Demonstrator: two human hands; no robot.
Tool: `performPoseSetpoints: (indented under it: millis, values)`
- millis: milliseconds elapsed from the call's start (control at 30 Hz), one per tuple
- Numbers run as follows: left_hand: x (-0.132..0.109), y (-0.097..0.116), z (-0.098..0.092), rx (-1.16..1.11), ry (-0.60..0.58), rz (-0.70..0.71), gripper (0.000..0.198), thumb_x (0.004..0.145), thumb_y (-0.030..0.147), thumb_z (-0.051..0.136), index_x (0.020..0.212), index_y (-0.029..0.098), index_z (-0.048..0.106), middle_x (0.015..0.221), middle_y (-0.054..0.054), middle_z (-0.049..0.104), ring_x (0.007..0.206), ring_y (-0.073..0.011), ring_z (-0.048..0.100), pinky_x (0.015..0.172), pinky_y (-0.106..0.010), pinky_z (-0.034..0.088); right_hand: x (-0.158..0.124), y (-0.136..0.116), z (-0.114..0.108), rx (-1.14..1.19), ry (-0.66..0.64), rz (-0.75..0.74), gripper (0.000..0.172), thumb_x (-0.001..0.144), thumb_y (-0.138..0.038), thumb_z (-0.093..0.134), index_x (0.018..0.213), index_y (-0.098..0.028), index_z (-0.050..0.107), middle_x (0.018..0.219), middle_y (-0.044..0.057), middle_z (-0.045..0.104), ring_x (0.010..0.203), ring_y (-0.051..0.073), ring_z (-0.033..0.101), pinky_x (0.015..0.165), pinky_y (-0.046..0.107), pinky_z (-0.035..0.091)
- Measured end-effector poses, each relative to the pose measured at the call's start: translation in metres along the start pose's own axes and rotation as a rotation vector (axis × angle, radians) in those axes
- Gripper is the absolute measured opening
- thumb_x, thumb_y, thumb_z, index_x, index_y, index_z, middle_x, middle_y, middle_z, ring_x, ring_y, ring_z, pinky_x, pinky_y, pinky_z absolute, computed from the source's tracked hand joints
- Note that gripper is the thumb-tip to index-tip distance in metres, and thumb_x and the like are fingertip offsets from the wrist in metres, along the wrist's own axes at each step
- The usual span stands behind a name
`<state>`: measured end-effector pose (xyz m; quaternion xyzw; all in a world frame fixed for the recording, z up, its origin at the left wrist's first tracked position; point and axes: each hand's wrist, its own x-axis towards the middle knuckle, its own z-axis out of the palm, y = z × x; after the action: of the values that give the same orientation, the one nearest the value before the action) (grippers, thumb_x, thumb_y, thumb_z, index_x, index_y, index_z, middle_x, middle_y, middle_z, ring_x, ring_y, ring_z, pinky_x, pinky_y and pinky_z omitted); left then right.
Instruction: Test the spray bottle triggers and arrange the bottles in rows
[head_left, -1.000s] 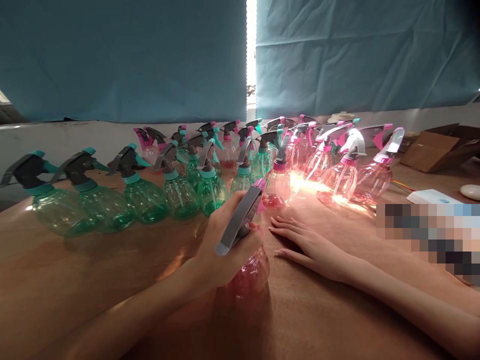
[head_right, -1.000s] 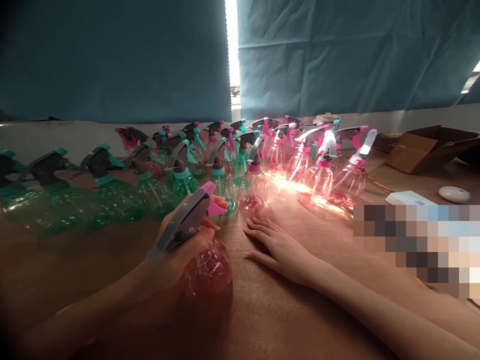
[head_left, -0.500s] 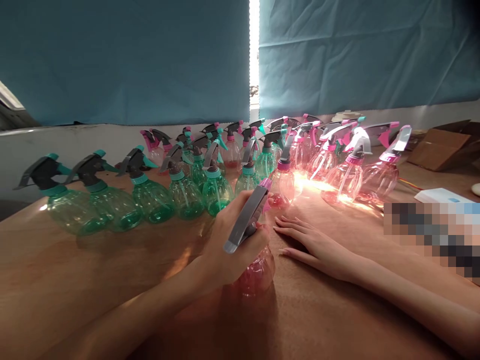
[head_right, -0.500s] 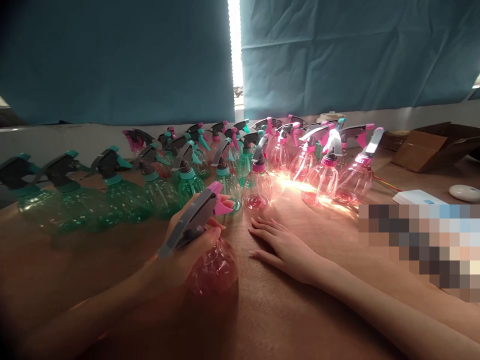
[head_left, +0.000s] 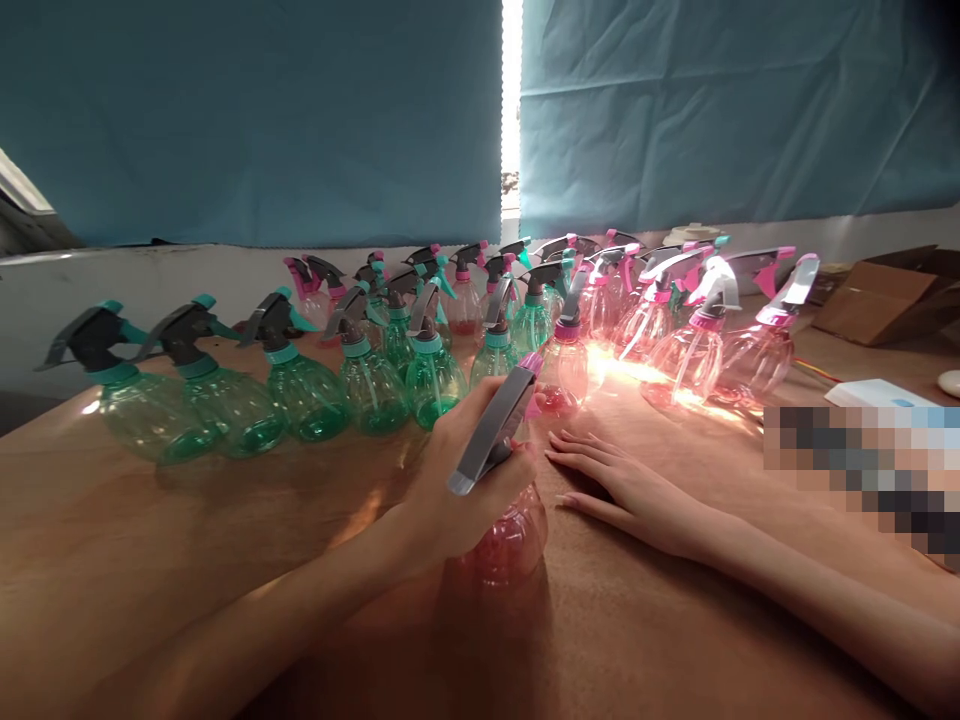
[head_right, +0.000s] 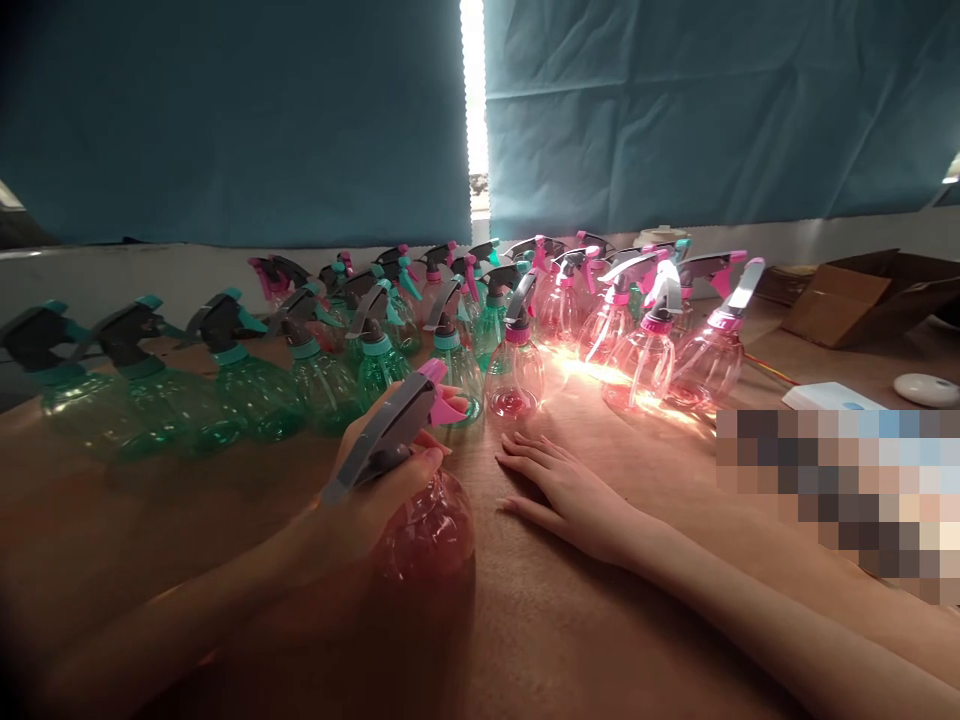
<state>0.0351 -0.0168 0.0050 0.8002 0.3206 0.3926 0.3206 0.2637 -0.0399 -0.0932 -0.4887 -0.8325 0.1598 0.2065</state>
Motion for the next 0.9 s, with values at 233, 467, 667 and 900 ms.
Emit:
performPoseSetpoints:
  millis: [233,467,667,900]
  values:
    - [-0.0022,0.0071,-0.0002,-0.039,-0.005,-0.096,0.023,0.077,0.018,0.053,0.099,0.021,0.056,0.066,0.004,0.052,0.054,-0.0119,0.046,0.052,-0.026,0.040,-0.0002,0.0005,-0.0002,-0.018,-0.012,-0.008,0.060,0.095,-0.058,0.046,0.143,-0.021,0.049,0.150,0.009,0.046,0.142,0.029,0.035,0.117,0.052,0.029]
    - [0.0010,0.0014,-0.0003,0.032,-0.007,-0.004,0.021,0.075,0.020,0.051,0.096,0.020,0.054,0.085,-0.001,0.056,0.069,-0.0152,0.054,0.064,-0.030,0.046,-0.0005,0.0003,-0.0009,-0.027,-0.011,-0.006,0.060,0.096,-0.058,0.045,0.143,-0.021,0.050,0.150,0.010,0.046,0.141,0.029,0.036,0.116,0.052,0.030]
    - [0.0010,0.0046,-0.0034,-0.022,-0.009,0.004,0.015,0.073,0.018,0.051,0.087,0.022,0.050,0.067,0.005,0.049,0.053,-0.0110,0.041,0.053,-0.028,0.037,-0.0007,0.0011,0.0007,-0.016,0.001,-0.013,0.059,0.095,-0.058,0.046,0.142,-0.022,0.050,0.149,0.009,0.047,0.141,0.030,0.038,0.116,0.053,0.030]
    - [-0.0003,0.0055,-0.0062,-0.083,-0.041,0.021,0.009,0.074,0.015,0.051,0.078,0.022,0.047,0.066,0.005,0.043,0.053,-0.0096,0.037,0.050,-0.028,0.033,-0.0010,0.0012,0.0007,-0.002,0.003,-0.007,0.059,0.095,-0.058,0.047,0.143,-0.024,0.049,0.150,0.008,0.047,0.141,0.030,0.037,0.116,0.053,0.030]
